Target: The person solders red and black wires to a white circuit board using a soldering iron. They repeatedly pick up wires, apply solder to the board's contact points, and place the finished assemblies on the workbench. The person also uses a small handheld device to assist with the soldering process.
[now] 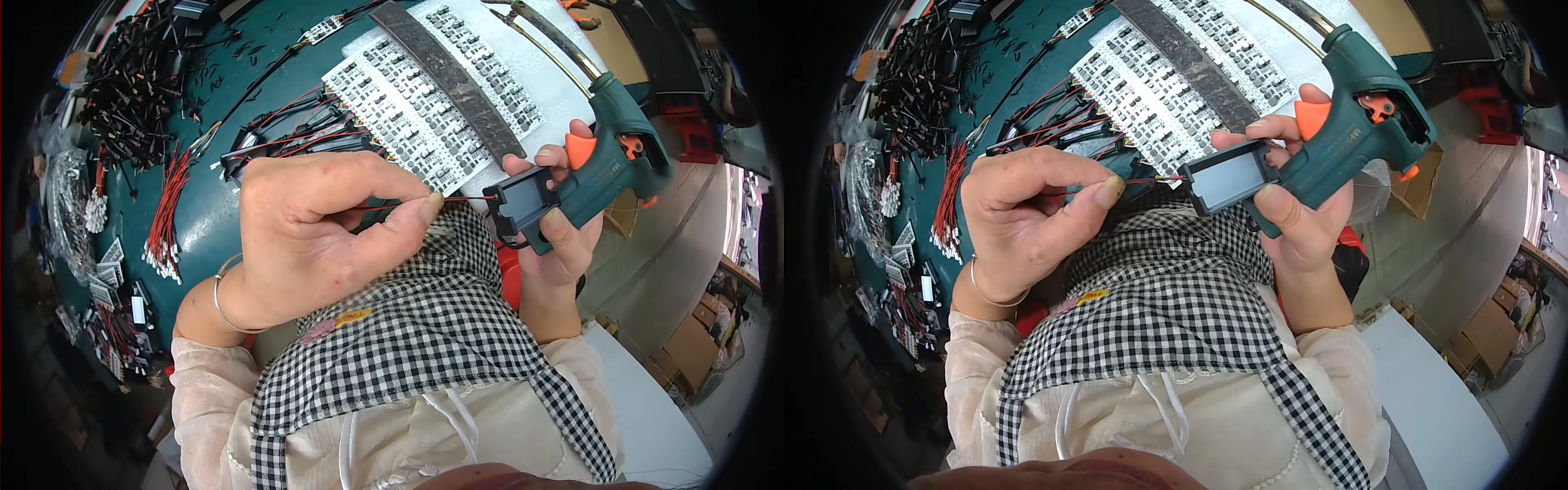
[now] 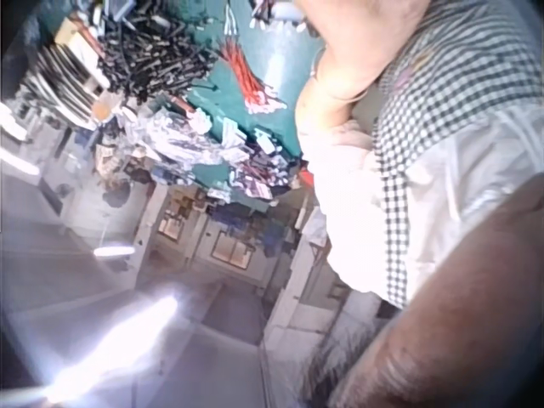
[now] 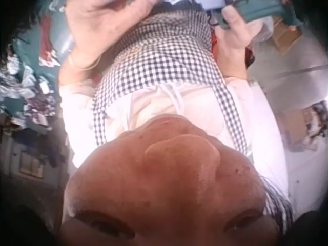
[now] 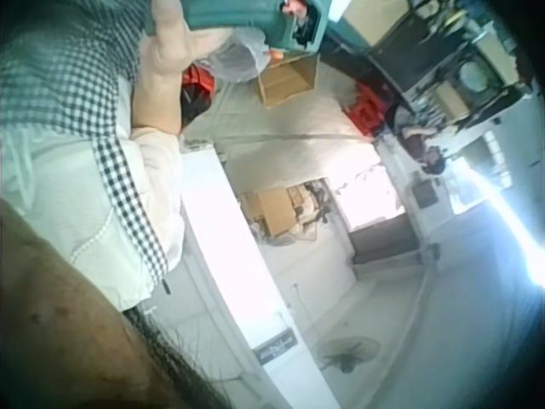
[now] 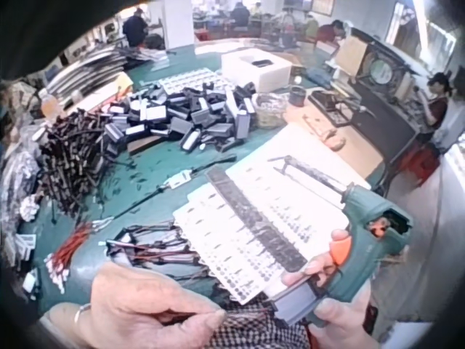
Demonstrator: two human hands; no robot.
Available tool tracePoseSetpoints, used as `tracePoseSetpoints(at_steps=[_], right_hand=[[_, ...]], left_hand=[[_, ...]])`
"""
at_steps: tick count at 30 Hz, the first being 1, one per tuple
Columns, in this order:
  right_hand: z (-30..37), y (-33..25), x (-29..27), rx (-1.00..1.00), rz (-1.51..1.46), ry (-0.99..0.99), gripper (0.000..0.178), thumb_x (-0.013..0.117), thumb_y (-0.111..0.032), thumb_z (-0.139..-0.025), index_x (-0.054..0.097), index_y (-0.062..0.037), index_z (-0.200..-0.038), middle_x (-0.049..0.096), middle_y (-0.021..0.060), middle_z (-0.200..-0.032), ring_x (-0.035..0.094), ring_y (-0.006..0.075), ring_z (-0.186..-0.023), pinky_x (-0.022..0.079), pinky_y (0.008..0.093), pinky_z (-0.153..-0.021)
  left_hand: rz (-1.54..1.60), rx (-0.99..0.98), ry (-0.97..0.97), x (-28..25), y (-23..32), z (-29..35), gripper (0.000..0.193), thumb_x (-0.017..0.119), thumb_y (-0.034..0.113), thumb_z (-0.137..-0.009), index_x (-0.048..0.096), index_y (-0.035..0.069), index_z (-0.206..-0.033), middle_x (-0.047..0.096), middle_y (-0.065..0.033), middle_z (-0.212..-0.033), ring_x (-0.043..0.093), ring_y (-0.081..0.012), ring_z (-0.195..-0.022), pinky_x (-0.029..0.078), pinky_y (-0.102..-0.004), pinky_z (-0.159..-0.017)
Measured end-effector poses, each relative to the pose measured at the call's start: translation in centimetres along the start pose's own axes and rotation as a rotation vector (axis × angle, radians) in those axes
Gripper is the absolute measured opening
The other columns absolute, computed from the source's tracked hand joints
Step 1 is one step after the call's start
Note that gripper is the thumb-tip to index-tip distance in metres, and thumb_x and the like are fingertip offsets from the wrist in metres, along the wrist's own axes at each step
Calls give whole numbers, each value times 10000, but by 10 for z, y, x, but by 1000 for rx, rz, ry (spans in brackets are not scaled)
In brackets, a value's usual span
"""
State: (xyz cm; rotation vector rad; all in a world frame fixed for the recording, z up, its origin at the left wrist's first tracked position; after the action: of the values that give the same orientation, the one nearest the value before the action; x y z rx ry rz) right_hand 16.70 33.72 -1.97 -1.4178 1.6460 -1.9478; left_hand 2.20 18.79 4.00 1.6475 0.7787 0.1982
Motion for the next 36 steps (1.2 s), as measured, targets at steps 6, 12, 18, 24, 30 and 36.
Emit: tracePoseSetpoints(at_steps=[6,12,18,24,30,36], right_hand=[[0,2,-1,-7,-5,-13,848,742,-106,-757,228,-16,-1426,556,182,-1156,611,392,-1057,526,463,-913],[0,2,1,-16,-9,-20,841,746,-106,-764,230,-14,-1422,554,183,-1154,612,391,-1055,537,455,-899],[-1,0,0,-39,25,-18,860,766,-130,-766,224,-8,-1423,552,178,-1143,614,387,-1048,551,461,-871],[-1,0,-2,-41,39,-7,889,787,-134,-749,221,-4,-1422,554,171,-1126,623,376,-1035,556,462,-866],[-1,0,1,-21,54,-24,902,795,-134,-742,218,-7,-1424,560,158,-1107,629,360,-1029,552,453,-878],[0,1,3,-12,46,-31,907,796,-121,-739,210,-9,-1422,564,156,-1101,630,356,-1030,548,443,-884]], left_hand=[[5,58,48,-2,-2,1,57,738,18,-728,699,34,-767,653,-27,-622,481,-32,-442,330,-189,-392],[-33,23,12,-1,0,1,64,737,13,-722,698,31,-769,652,-34,-620,498,-45,-446,343,-192,-393],[-69,101,-98,3,9,-1,88,735,3,-715,695,28,-790,650,-39,-618,541,-68,-469,377,-199,-409],[-44,113,-86,3,8,0,73,738,0,-730,694,2,-789,640,-48,-632,514,-73,-483,345,-203,-430],[-17,39,1,0,1,1,65,722,-25,-748,694,-16,-805,669,-76,-696,544,-74,-529,388,-203,-462],[-37,193,-141,14,6,2,115,712,27,-791,678,-23,-889,612,-39,-651,503,-62,-531,359,-205,-463]])
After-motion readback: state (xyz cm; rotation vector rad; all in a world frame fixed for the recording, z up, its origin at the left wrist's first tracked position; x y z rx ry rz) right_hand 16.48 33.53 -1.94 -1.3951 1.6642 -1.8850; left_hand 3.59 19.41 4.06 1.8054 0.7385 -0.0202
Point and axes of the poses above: each hand's wrist, its own z-axis away from the middle knuckle, its own x-axis out of the palm, y = z × x, the point moved 8 cm from there along -z, towards the middle knuckle
